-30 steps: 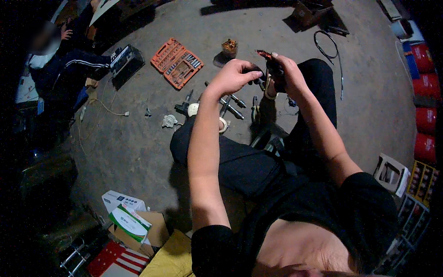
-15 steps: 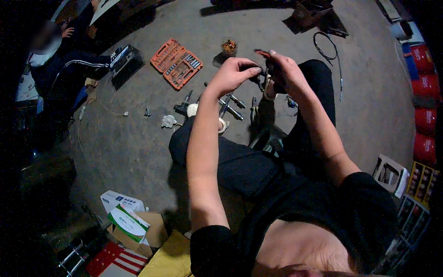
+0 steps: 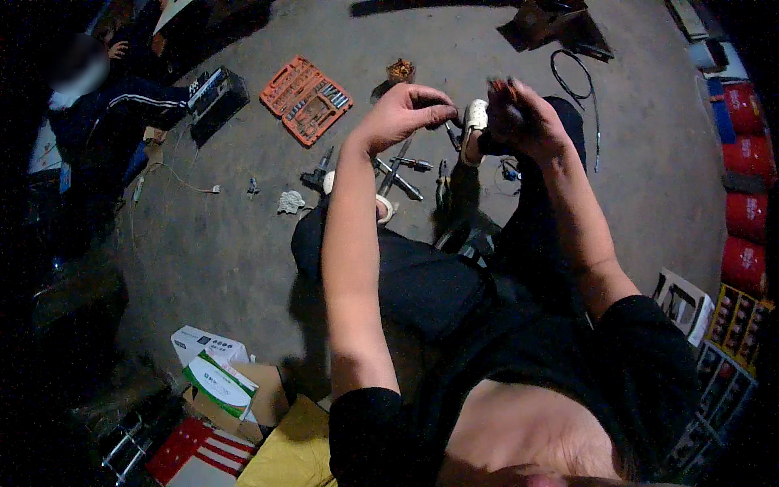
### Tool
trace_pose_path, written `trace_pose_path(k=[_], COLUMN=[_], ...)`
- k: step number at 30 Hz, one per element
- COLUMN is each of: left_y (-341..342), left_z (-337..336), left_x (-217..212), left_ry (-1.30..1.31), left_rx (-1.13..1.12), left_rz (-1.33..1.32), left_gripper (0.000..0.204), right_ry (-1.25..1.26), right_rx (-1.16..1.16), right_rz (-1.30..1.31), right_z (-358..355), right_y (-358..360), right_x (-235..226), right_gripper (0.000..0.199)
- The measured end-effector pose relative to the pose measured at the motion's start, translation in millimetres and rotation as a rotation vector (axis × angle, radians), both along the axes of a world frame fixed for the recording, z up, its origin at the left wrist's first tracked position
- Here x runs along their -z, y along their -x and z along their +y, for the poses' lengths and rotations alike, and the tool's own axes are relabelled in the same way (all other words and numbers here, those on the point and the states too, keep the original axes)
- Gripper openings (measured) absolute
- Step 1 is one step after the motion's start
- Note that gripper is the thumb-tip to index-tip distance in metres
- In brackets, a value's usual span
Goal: The person sits on the floor and assembles a small mechanical device using a screwdriver and pliers. They insert a threaded rod into a cylindrical housing, tighten a screw, and then wrap a copper coil around the assembly.
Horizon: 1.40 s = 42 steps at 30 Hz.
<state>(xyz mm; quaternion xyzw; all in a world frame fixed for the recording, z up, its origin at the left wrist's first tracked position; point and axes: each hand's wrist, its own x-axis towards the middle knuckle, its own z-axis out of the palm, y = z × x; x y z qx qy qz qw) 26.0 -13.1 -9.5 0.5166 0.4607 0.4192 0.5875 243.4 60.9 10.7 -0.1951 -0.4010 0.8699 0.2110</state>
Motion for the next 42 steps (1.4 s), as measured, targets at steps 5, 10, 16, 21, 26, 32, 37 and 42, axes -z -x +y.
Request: trace_pose_path(k=[5,10,16,21,26,32,37,42], left_y=[10.5,-1.0,10.0,-8.0,1.2,3.7,-3.0,3.2], left_z=[0.6,2.1,6.6,7.1,9.2,8.7,3.4,8.1], left_x=[2.0,-1.8,1.5,10.7,10.7,17.6,2.8,4.0], left_ry=[-0.134,-0.010,0.004,-0.024,-0.064,0.001,-0.029,-0.062], left_rx=[-0.081,0.095,-0.019,0.046,-0.013,0.216,0.305,-0.014], left_rz=[0.029,0.131,-0.015,-0.017,-0.034,0.101,0.020,0.103], left_gripper=[0.017,0.020,0.019,0.020,0.019,0.020,0.019,0.020], right_ry=[-1.208,-0.211,-0.998,-0.876,-0.151,-0.128,-0.180,-0.436], right_rx=[-0.327,0.286,-0.591,0.265,-0.071,0.311,0.359,-0.269], right_rz=[-0.746,-0.424,-0.387,-0.659,-0.330,-0.299,-0.257,-0.236], right_z=[-1.8,4.7,-0.3,13.4,-5.6,-7.8,3.3,-1.9], right_y=[6.1,14.5,3.0,11.5,2.7,9.2,5.0,-22.1], right_x=[-7.0,-1.3,6.1,31.3,-3.1,-11.8,-8.8,-16.2], right_gripper=[0.043,0.043,0.042,0.039,0.033,0.032,0.034,0.044])
